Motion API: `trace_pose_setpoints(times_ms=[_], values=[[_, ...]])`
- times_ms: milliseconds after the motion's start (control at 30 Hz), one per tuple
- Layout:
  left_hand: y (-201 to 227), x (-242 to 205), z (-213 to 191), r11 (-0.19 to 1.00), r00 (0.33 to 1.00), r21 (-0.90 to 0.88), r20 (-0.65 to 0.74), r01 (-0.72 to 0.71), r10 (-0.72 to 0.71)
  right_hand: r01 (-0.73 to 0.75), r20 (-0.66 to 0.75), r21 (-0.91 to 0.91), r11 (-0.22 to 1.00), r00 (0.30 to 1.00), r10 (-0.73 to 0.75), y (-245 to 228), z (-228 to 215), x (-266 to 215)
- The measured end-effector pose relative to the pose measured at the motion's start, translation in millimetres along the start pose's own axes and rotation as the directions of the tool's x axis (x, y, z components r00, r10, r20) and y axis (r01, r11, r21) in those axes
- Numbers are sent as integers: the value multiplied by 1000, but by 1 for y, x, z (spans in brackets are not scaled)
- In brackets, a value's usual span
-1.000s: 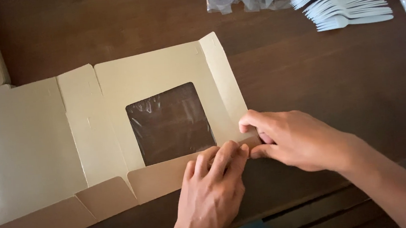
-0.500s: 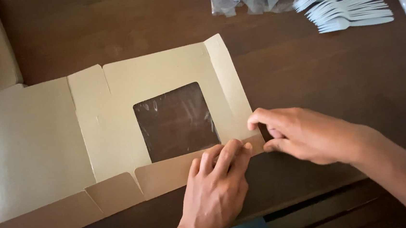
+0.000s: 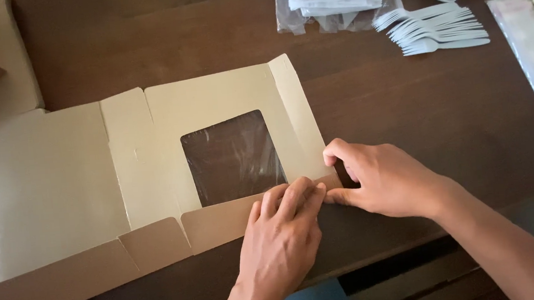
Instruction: The person folds and tucks the flaps of a flat cardboard box with a clear window to form a three-dimensional container. They work on each side in sequence, pressing and creasing the edges to secure the shape.
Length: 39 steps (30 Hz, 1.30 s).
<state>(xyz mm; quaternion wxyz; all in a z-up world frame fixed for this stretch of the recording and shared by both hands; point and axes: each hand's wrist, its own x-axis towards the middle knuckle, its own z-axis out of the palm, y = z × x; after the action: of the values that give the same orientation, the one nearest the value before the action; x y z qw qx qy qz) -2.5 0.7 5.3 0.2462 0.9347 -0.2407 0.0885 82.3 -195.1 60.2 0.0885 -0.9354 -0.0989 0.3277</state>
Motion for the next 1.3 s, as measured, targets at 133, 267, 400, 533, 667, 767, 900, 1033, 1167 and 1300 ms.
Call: trace_pose_setpoints(times_ms=[133,267,400,533,667,767,900,1033,1167,1300], values=[[-1,0,2,1000,999,19,-31,-6,7,25,-35,6,1000,999,-25,-2,0,0],[0,-2,3,1000,1000,9,-15,5,-5,-65,70,-23,998,995,67,-10,-7,-1],[2,1,0,1000,999,19,-46,6,-5,-43,82,41,998,996,40,0,-9,2],[0,-1,2,1000,999,26,-43,-2,3,-79,115,65,995,991,71,-2,-16,-2],[0,-2,3,1000,998,5,-55,-3,3,-110,170,122,987,982,88,-5,-23,-5],[0,-1,0,1000,999,-6,-46,-4,3,-100,172,141,985,982,76,-3,-26,-5],[1,-2,-3,999,999,-39,-39,-1,-1,47,1,182,982,999,-48,13,-8,2],[0,-3,0,999,1000,-39,-31,-1,0,-123,28,48,991,992,122,-18,-11,-9],[0,-2,-3,999,999,-36,-40,3,-5,-125,12,5,992,992,125,-19,-6,-4],[1,-1,-4,998,999,-53,-25,21,-23,-120,2,-4,993,993,120,-17,-4,-1]])
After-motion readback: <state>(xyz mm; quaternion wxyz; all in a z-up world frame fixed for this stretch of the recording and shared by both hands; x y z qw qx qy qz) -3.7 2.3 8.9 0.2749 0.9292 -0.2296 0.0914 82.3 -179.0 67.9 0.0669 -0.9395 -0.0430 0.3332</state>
